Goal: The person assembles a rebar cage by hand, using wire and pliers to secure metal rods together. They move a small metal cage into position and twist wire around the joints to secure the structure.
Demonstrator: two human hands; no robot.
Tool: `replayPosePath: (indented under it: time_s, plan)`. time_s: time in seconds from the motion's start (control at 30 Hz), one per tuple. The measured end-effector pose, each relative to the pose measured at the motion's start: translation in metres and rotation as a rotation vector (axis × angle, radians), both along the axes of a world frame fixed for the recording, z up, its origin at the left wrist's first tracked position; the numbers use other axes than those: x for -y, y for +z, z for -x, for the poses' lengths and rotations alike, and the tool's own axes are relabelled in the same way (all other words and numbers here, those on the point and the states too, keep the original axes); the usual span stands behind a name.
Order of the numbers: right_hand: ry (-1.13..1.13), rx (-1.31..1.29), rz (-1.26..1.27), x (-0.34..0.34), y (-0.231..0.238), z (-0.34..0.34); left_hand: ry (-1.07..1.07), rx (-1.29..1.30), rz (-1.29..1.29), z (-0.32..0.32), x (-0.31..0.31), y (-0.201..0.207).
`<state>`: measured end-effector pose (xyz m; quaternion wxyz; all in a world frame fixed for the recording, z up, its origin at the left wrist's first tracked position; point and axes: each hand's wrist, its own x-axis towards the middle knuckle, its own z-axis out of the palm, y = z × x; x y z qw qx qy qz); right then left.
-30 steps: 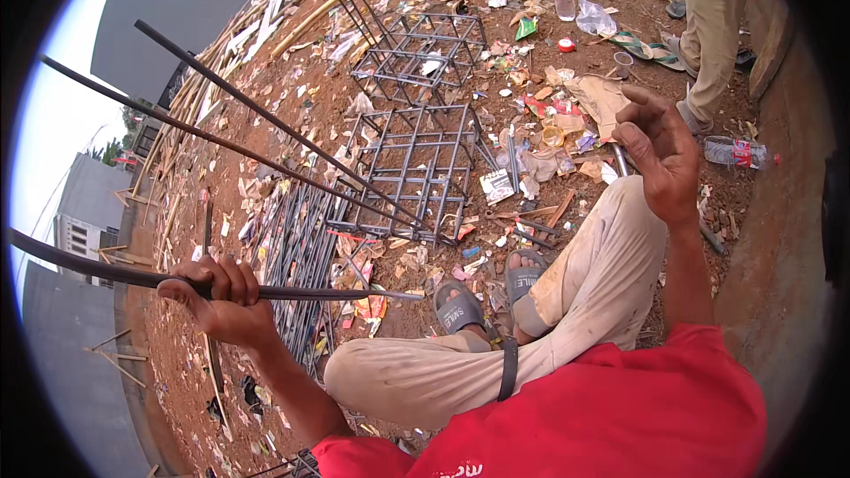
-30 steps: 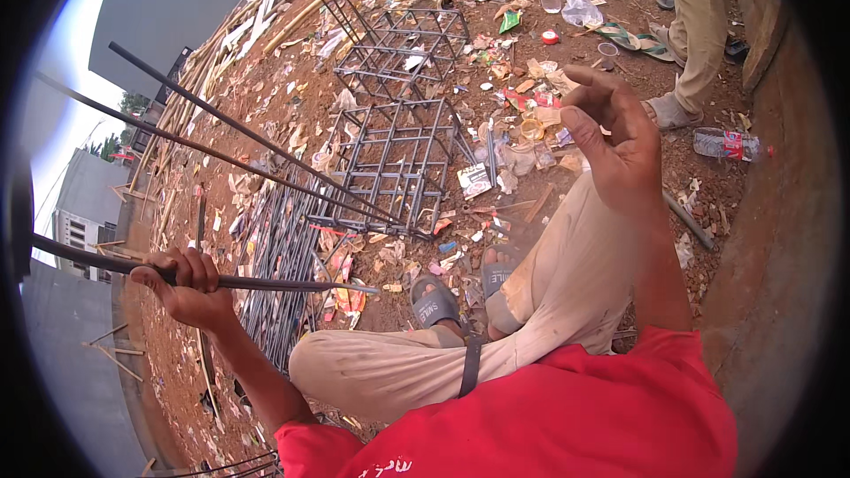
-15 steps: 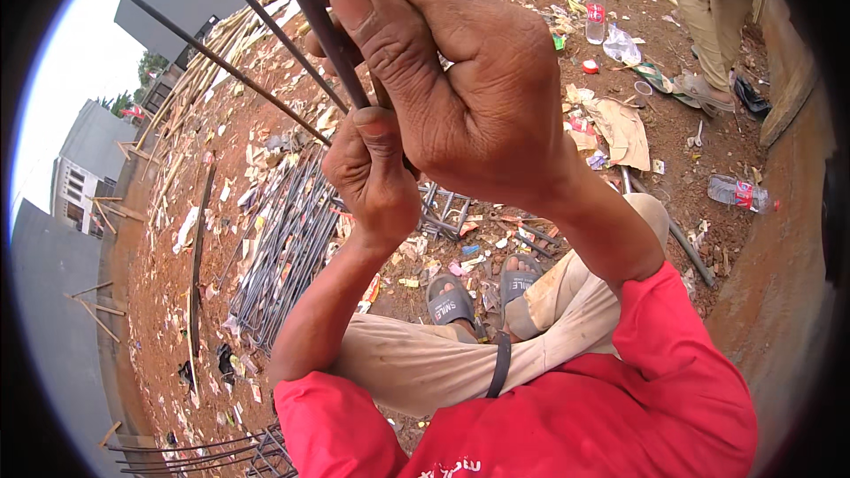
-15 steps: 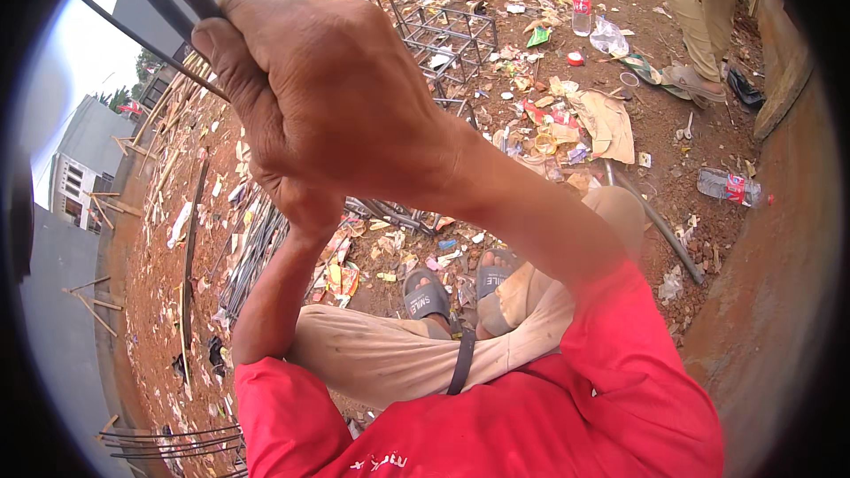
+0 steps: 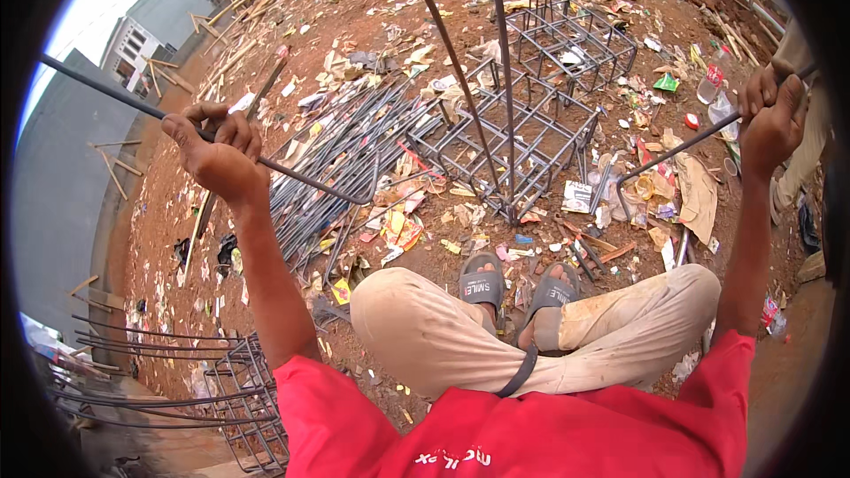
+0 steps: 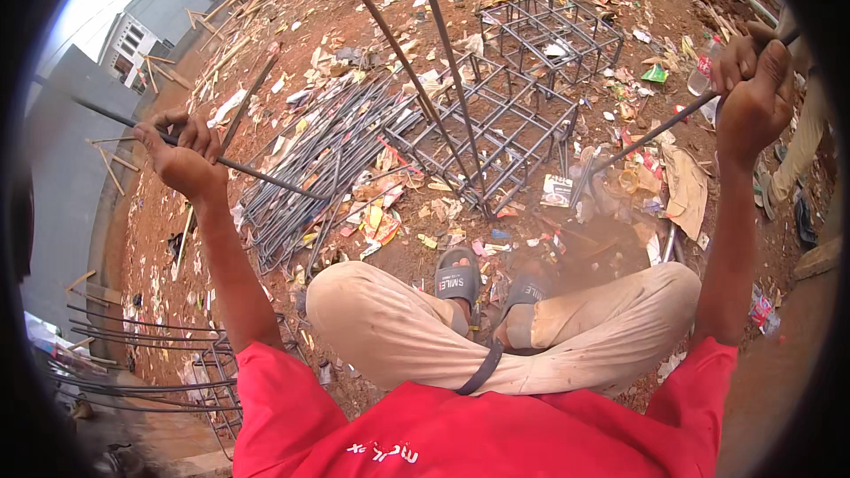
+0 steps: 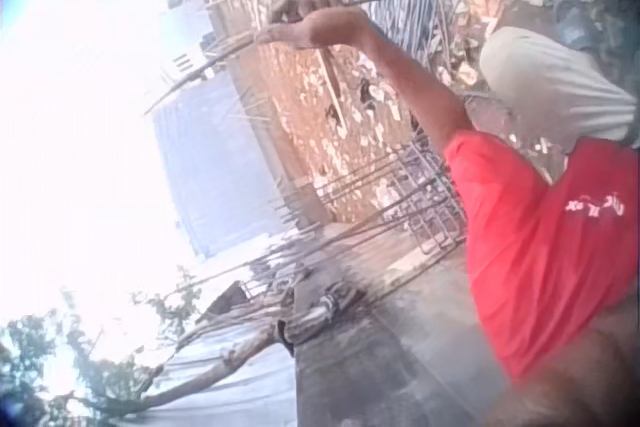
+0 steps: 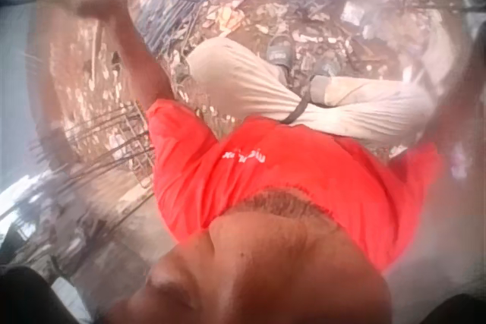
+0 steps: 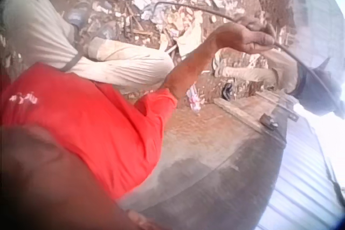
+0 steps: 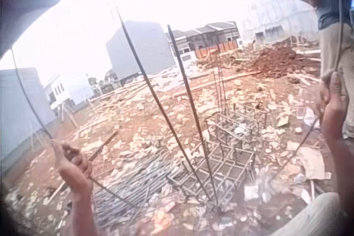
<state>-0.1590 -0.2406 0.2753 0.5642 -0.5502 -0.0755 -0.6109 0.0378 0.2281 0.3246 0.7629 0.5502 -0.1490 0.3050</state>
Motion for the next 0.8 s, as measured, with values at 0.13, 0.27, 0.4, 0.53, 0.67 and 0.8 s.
replayPosePath:
  time_s: [0.13,0.27,0.4,0.53,0.67,0.8]
  plan:
    - [-0.015,-0.035,-0.011,0.082,-0.03,0.03,0.285,-0.138,-0.162,-0.035,-0.083,-0.088]
    - [-0.217,-0.115,-0.049,0.068,-0.052,0.021,0.699,-0.299,-0.736,-0.055,-0.164,-0.204]
    - [-0.186,-0.139,-0.062,0.048,-0.072,-0.005,0.683,-0.645,-1.063,-0.07,-0.193,-0.302]
    - [-0.171,-0.161,0.012,0.04,-0.065,-0.012,0.679,-0.663,-1.17,-0.078,-0.155,-0.357]
    - [-0.194,-0.26,0.107,0.024,-0.06,-0.04,0.639,-0.81,-1.281,-0.082,-0.14,-0.394]
    - [-0.056,-0.135,0.137,-0.019,-0.057,-0.103,0.556,-0.918,-1.519,-0.102,-0.177,-0.411]
